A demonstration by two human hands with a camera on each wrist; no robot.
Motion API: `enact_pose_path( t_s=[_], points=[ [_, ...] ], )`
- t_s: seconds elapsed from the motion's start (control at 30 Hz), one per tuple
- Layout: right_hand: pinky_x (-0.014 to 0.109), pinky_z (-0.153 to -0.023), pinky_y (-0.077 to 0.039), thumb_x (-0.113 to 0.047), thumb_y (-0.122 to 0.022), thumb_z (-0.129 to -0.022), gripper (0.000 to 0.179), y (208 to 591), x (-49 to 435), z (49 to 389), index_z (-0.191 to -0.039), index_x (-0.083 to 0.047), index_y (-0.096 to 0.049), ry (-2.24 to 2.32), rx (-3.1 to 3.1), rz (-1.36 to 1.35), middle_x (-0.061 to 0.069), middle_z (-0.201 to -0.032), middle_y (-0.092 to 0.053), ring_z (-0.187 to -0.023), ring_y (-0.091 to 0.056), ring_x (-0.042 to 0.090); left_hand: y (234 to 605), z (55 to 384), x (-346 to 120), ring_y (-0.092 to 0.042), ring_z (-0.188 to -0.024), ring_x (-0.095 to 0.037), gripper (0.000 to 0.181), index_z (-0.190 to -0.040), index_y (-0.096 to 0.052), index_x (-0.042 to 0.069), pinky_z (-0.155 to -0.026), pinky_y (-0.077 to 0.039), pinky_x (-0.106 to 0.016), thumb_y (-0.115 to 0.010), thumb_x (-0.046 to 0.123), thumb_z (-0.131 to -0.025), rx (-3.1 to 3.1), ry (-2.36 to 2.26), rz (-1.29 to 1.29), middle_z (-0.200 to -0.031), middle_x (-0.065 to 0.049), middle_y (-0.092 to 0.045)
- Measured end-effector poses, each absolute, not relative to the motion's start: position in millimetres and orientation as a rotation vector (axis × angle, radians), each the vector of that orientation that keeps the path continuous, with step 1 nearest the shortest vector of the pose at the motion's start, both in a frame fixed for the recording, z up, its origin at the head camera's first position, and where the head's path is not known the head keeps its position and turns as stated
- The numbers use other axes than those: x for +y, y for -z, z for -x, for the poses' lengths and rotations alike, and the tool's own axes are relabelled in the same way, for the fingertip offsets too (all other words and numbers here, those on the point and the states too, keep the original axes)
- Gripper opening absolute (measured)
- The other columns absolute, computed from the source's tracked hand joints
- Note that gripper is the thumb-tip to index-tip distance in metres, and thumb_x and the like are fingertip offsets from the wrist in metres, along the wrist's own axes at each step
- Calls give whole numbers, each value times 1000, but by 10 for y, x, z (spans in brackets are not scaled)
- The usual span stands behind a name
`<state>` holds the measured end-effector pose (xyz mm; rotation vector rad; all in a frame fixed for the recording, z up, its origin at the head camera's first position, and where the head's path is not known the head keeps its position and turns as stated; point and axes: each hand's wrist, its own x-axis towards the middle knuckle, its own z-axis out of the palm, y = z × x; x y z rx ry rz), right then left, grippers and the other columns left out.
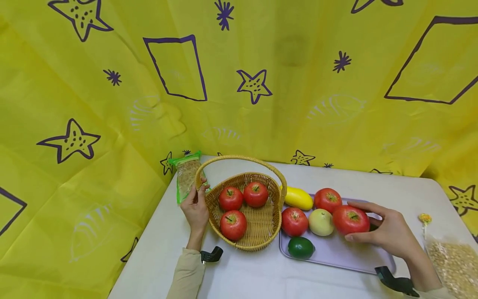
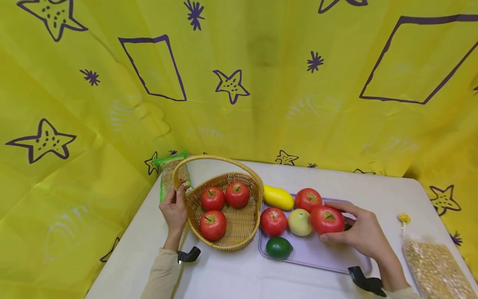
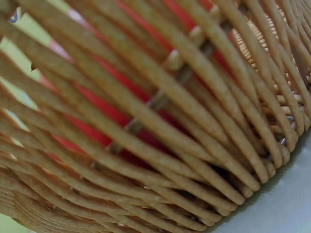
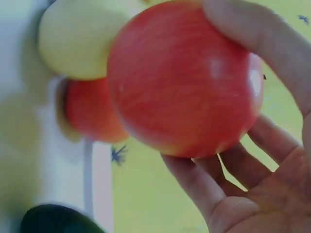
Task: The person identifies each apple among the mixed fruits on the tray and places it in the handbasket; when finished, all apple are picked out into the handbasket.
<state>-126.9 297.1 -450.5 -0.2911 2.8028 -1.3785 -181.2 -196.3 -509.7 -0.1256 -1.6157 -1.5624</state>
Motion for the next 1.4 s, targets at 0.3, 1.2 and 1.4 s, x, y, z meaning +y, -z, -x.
enact_pose_path(
  t_s=[0.3,1.2,1.4],
  points=[
    [14,-82,-58,-4,-100,-68,76,4334,2730,1246,-137,-2,-69,1554,2714,434,-33,-126,-64,-102,-69,-6,5091,1803,-1969,-79,-96,-14,28,-128,-68,-16,-85,-61,-22,-61,-5,-104,-1638,1550,107,-113,-32,-75],
    [30,-95,-61,-13,-102,-68,74,4304,1795,1388,-136,-13,-73,1662,2390,826,1,-133,-75,-118,-67,5,5091,1802,-1970,-78,-97,-11,29,-130,-68,-14,-85,-61,-21,-62,-4,-104,-1646,1541,100,-114,-30,-75],
    [32,-93,-62,-18,-101,-70,74,4318,1599,1392,-138,-14,-72,1643,2352,914,0,-133,-75,-118,-68,7,5105,1807,-1974,-78,-97,-12,28,-129,-68,-16,-85,-60,-19,-62,-5,-104,-1646,1539,104,-114,-32,-75]
  ],
)
